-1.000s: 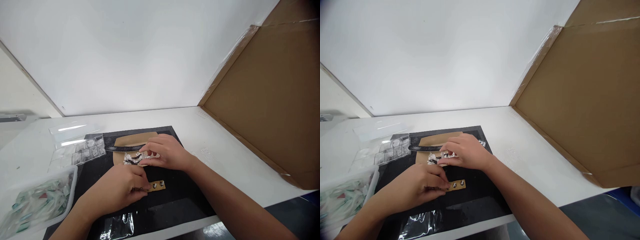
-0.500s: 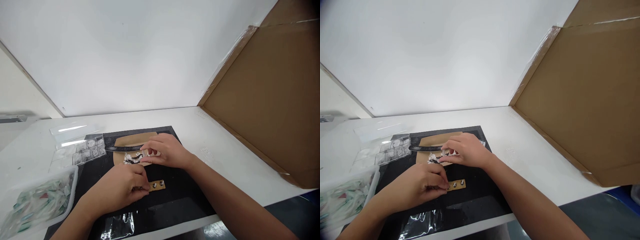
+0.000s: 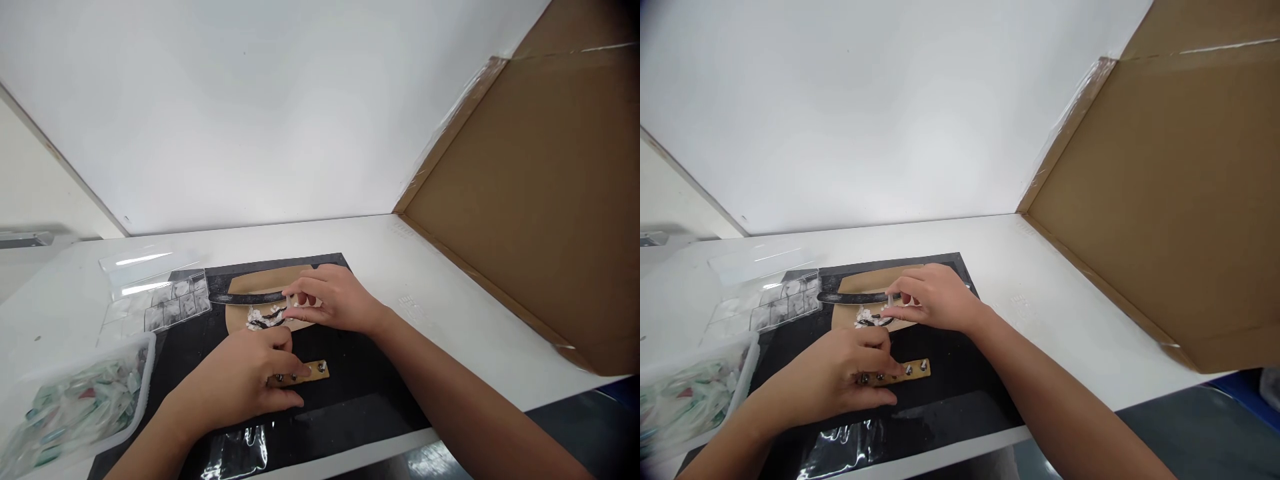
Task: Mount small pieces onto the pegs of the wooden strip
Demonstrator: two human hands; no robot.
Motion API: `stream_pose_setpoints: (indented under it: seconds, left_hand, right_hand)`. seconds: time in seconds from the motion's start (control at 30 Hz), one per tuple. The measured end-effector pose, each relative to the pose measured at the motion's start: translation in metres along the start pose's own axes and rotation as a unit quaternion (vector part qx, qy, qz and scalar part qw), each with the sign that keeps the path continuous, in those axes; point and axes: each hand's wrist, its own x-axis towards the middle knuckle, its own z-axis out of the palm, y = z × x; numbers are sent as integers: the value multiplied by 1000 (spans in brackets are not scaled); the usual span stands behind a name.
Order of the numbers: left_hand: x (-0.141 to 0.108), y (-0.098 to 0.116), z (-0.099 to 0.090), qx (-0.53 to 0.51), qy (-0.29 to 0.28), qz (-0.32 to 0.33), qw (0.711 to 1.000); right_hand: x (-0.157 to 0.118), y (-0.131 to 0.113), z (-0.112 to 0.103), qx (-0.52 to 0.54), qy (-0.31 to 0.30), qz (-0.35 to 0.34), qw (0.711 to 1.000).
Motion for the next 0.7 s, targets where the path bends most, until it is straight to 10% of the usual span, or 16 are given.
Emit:
stream_pose_setpoints:
  seconds: [0.7]
  left_hand:
    - [5, 8, 10, 68, 7, 18, 997]
  right_hand:
    - [-1, 3, 0, -11, 11, -11, 1000]
